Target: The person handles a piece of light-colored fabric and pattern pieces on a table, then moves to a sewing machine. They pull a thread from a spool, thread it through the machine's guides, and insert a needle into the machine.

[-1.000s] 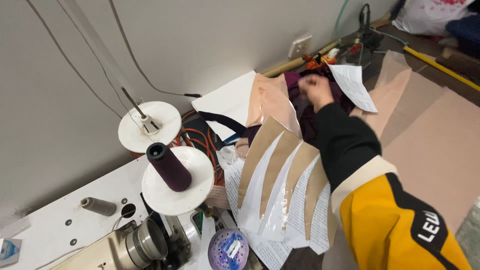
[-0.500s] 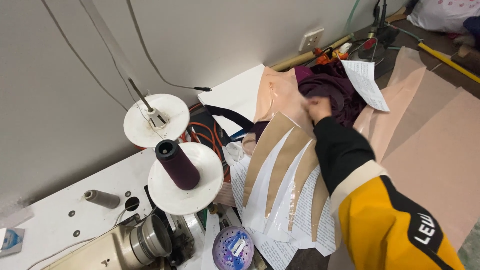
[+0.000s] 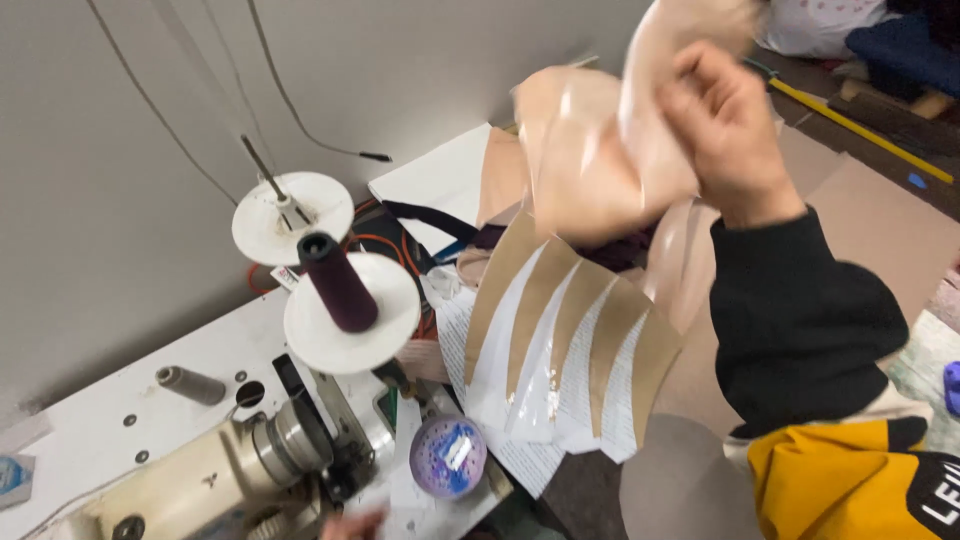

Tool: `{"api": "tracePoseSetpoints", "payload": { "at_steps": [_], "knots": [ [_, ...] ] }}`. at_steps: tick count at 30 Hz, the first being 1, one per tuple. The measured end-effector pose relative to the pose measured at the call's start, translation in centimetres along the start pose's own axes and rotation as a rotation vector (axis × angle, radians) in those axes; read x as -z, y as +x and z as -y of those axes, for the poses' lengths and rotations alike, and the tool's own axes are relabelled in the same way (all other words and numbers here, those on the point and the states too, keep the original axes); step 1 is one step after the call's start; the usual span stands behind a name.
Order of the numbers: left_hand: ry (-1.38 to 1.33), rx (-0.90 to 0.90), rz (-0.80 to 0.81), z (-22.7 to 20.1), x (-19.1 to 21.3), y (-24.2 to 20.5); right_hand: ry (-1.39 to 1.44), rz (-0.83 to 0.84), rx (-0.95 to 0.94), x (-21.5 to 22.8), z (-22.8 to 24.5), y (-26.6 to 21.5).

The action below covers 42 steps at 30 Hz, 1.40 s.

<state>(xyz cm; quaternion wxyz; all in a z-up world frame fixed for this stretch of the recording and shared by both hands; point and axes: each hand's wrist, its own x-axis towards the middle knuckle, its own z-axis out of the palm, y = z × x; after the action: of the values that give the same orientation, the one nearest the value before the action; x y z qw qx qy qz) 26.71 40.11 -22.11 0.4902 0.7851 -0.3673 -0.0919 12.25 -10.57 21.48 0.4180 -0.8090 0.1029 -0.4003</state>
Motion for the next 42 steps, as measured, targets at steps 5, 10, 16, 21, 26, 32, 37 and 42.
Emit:
{"api": "tracePoseSetpoints", "payload": {
  "at_steps": [5,10,16,21,26,32,37,42],
  "knots": [
    [-0.175,-0.214,-0.042,-28.9,6.2,9.3,-0.050,0.549,-0.071,-4.3,9.8,-7.8],
    [-0.239,-0.256,0.571,-33.8,3.6,11.1,-0.051,0.876,-0.011,-8.8,13.8,-14.5],
    [-0.511,-0.180,0.391,-28.3,2.8,8.4,-0.092,0.932,-0.616,-7.1,13.2,-20.9],
    [-0.516,-0.090,0.249,-27.2,7.1,7.1,-0.200,1.011,-0.826,-2.7,8.2,-28.3],
    [-0.395,0.093,0.294,-23.3,8.0,4.7,-0.158,0.619,-0.968,3.2,5.1,-36.1],
    [-0.317,0.307,0.579,-21.2,5.5,0.3,0.128,0.065,-0.867,6.5,7.0,-44.8],
    [-0.455,0.470,0.750,-20.5,1.1,-1.6,0.127,-0.476,-0.846,10.6,4.5,-51.3],
    [-0.559,0.460,0.764,-22.1,-2.6,-3.6,0.111,-0.666,-0.792,15.2,4.6,-51.4]
  ]
}}
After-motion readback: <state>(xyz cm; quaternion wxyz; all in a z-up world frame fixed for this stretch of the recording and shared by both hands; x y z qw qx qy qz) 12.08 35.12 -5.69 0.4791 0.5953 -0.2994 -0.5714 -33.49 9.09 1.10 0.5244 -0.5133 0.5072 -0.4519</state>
